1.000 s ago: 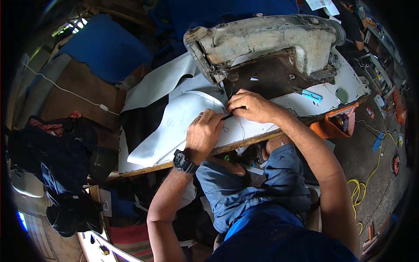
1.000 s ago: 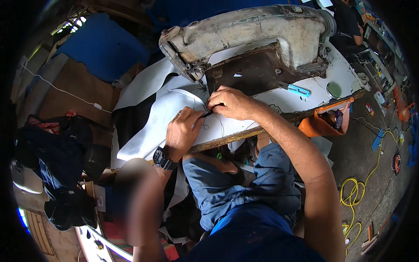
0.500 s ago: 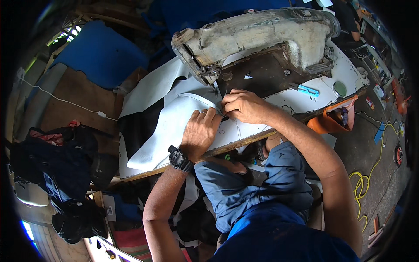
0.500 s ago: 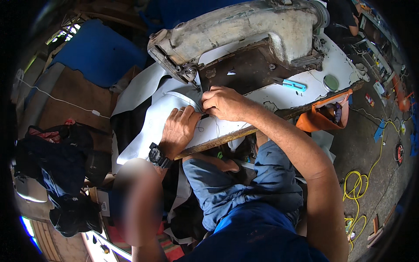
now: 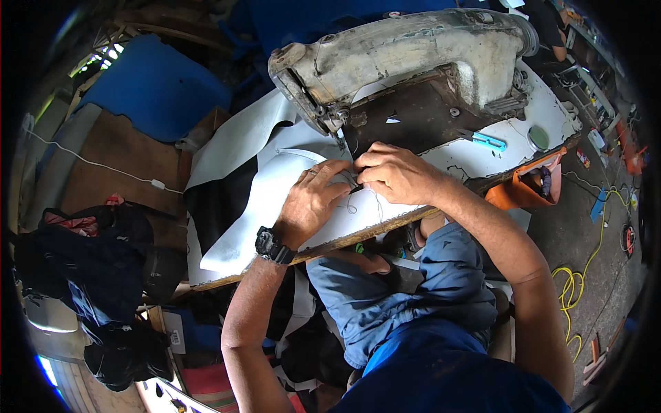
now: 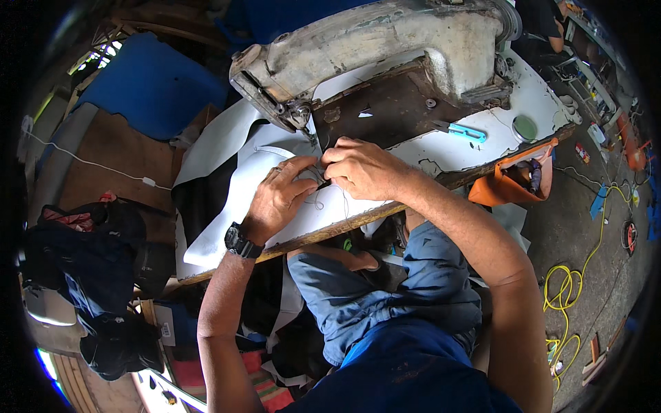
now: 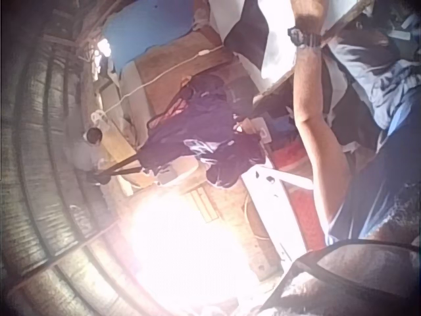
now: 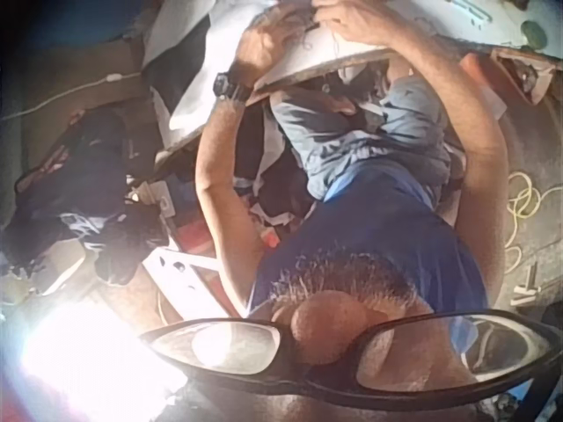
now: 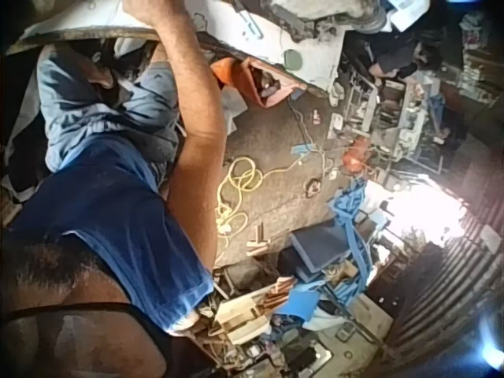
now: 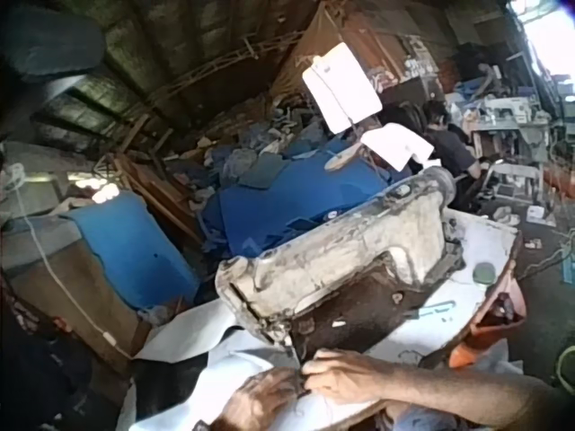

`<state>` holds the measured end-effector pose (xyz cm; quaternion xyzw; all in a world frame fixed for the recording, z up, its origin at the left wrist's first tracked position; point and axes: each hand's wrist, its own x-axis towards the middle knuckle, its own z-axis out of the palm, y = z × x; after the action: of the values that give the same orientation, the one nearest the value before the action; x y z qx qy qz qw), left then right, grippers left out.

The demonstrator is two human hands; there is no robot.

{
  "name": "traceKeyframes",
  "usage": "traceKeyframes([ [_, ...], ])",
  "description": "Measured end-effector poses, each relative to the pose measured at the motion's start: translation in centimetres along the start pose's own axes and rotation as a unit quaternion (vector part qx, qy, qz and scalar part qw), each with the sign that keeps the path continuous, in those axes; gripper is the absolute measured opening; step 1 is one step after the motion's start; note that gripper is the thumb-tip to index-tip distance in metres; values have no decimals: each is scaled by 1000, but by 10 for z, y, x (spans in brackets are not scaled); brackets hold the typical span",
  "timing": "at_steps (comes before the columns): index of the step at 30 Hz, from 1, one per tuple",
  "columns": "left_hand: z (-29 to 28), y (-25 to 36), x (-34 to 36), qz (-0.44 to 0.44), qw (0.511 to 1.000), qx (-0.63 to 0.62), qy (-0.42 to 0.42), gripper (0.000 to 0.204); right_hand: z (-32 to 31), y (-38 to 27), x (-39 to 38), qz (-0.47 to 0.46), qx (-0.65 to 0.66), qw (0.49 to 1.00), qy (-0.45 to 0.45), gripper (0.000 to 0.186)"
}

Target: The person sews fabric pieces together using an industrial sewing machine.

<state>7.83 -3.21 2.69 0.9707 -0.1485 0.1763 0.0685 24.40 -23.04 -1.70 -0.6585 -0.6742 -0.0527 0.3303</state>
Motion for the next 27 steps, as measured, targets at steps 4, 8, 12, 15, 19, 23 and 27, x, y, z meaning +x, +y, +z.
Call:
traceKeyframes([
  [4,-3,-9,2,29,1000,-10,1,17,1,0,2,6,17,1000,-9,17],
  [8,-7,-11,10,-44,994,-104,-3,21,1,0,2,4,26,1000,0,16],
  [12,-7,-13,11,-10,1000,-1,12,26,1,1,4,-12,11,1000,-3,14],
  [15,-1,-10,5,-7,999,15,40,27,1,2,5,-7,16,1000,-2,14],
  [19,12,-11,-3,-77,993,-41,77,30,1,1,4,-4,19,1000,-4,14],
  [23,8,-14,1,-96,990,-96,49,30,8,6,1,-25,36,998,36,12],
  [27,-6,-15,12,-104,986,-128,-7,29,9,7,1,-24,30,999,32,13],
])
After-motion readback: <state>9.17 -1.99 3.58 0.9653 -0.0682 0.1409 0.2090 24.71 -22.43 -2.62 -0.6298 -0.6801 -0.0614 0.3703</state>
